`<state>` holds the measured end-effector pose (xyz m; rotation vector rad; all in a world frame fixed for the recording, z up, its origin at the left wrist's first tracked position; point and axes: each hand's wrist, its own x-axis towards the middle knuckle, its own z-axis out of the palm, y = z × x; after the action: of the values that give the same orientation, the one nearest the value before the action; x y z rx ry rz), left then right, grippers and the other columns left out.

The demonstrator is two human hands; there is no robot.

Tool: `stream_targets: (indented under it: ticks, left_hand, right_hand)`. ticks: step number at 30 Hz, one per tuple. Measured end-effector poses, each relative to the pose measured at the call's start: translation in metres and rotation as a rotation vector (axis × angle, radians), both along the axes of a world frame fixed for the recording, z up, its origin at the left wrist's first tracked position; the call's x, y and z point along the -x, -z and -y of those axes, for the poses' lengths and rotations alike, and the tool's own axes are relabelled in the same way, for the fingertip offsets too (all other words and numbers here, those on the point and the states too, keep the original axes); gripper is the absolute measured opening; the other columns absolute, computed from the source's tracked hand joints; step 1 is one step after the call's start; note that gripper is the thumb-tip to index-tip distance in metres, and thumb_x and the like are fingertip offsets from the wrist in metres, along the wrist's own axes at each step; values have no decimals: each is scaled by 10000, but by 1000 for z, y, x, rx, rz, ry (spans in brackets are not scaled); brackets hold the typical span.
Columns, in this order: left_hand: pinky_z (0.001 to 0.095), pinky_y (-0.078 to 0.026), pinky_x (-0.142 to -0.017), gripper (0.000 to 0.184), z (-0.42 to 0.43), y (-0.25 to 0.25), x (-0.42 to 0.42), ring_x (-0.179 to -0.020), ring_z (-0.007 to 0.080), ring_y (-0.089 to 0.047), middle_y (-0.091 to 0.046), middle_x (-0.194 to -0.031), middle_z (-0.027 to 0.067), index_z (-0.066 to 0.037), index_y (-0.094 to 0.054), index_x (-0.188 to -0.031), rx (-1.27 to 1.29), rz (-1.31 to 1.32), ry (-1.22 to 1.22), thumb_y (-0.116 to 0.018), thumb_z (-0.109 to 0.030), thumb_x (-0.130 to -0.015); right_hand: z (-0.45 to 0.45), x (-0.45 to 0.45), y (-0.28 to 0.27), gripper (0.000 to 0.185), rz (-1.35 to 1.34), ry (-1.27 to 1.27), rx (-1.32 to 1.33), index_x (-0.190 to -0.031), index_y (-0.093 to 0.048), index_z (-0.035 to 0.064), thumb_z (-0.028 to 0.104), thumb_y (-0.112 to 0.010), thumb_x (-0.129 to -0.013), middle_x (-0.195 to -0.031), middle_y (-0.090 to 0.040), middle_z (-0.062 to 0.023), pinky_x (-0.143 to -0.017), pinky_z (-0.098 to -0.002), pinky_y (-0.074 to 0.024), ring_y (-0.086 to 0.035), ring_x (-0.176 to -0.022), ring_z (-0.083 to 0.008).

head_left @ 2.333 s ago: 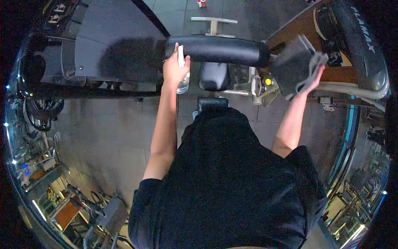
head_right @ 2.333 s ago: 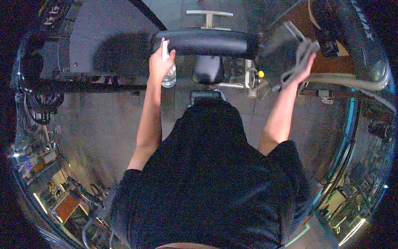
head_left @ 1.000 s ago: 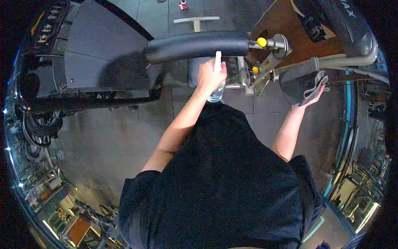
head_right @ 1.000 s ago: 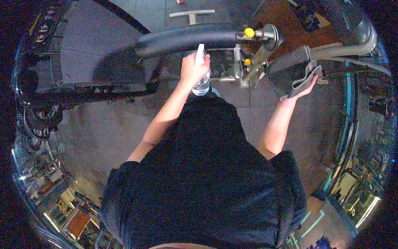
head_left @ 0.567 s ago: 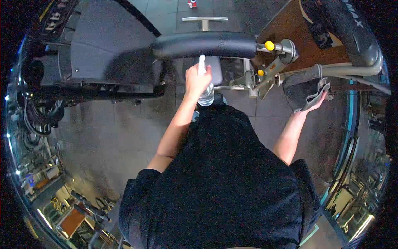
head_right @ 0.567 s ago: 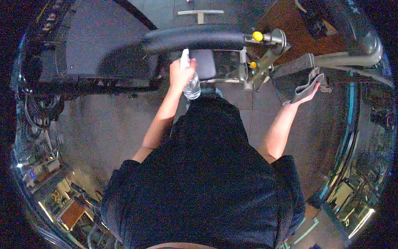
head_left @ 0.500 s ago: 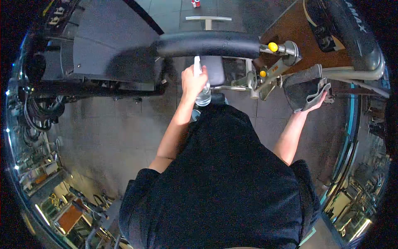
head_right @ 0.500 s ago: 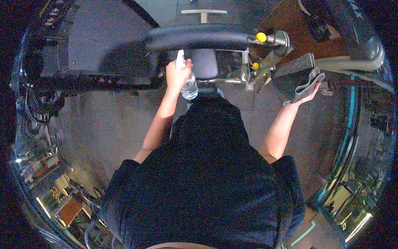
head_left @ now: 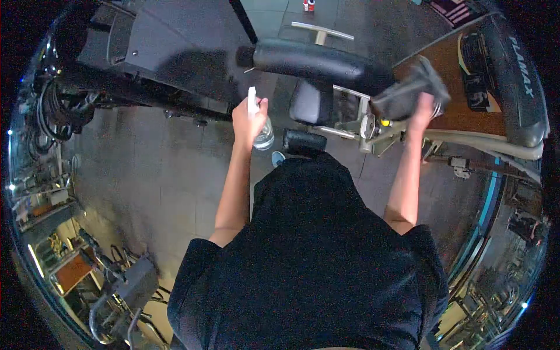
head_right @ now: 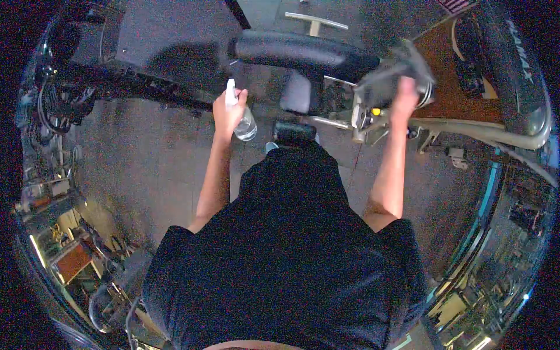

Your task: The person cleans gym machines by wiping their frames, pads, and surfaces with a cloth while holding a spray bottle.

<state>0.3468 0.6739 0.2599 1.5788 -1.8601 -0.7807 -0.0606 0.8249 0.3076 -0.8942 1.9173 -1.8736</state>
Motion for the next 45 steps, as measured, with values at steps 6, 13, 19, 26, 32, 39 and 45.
stream_targets:
  ticks: [6,13,19,26,32,39,45]
  left_hand:
    - [397,-552,-731,337,-43,18,-81,-763,295,-738,-735,-800,171,-19,-745,-929,-132,-3,-171,-783,-348,-868]
    - [414,-551,-725,338,-120,67,-162,-759,314,-736,-735,-795,171,-18,-750,-912,-284,31,-470,-808,-346,-854]
    - [319,-512,-687,302,-136,52,-158,-726,130,-651,-735,-791,62,-16,-749,-891,-300,-63,-578,-818,-310,-874]
    - [308,-494,-689,313,-105,30,-124,-717,134,-610,-720,-798,60,1,-737,-912,-275,-175,-474,-823,-298,-874]
    - [311,-501,-662,315,-77,28,-96,-688,113,-611,-698,-742,48,-2,-731,-885,-288,-134,-361,-822,-303,-876]
    - [306,-490,-680,277,-61,43,-95,-700,122,-604,-699,-786,28,-11,-739,-897,-397,-108,-325,-825,-273,-873]
    - [321,-511,-667,312,-78,45,-111,-697,136,-642,-718,-756,74,5,-729,-879,-407,-184,-375,-793,-300,-896]
  right_hand:
    - [89,-59,38,1184,-1468,-381,-790,-1611,-242,15,552,-846,-746,-1616,-334,-236,-1230,-572,-248,-304,-1496,-444]
    - [164,-103,33,1265,-1501,-584,-631,-1566,-224,-102,604,-845,-720,-1546,-393,-287,-1191,-542,-331,-399,-1437,-435]
    - [265,-211,44,1192,-1420,-622,-492,-1483,-363,-105,634,-855,-687,-1368,-537,-270,-1066,-538,-445,-545,-1256,-425]
    - [282,-230,45,1153,-1456,-636,-483,-1461,-407,-119,655,-817,-711,-1357,-568,-282,-1117,-541,-409,-537,-1286,-452]
    - [178,-100,45,1228,-1245,-569,-457,-1473,-392,-116,793,-726,-718,-1479,-496,-298,-1195,-492,-358,-467,-1393,-440]
    - [65,13,30,1246,-1245,-412,-561,-1474,-368,-128,734,-797,-684,-1477,-457,-315,-1204,-516,-334,-433,-1398,-460]
    - [137,-64,23,1246,-1261,-525,-647,-1487,-349,-115,678,-841,-661,-1470,-465,-305,-1197,-510,-338,-453,-1379,-453]
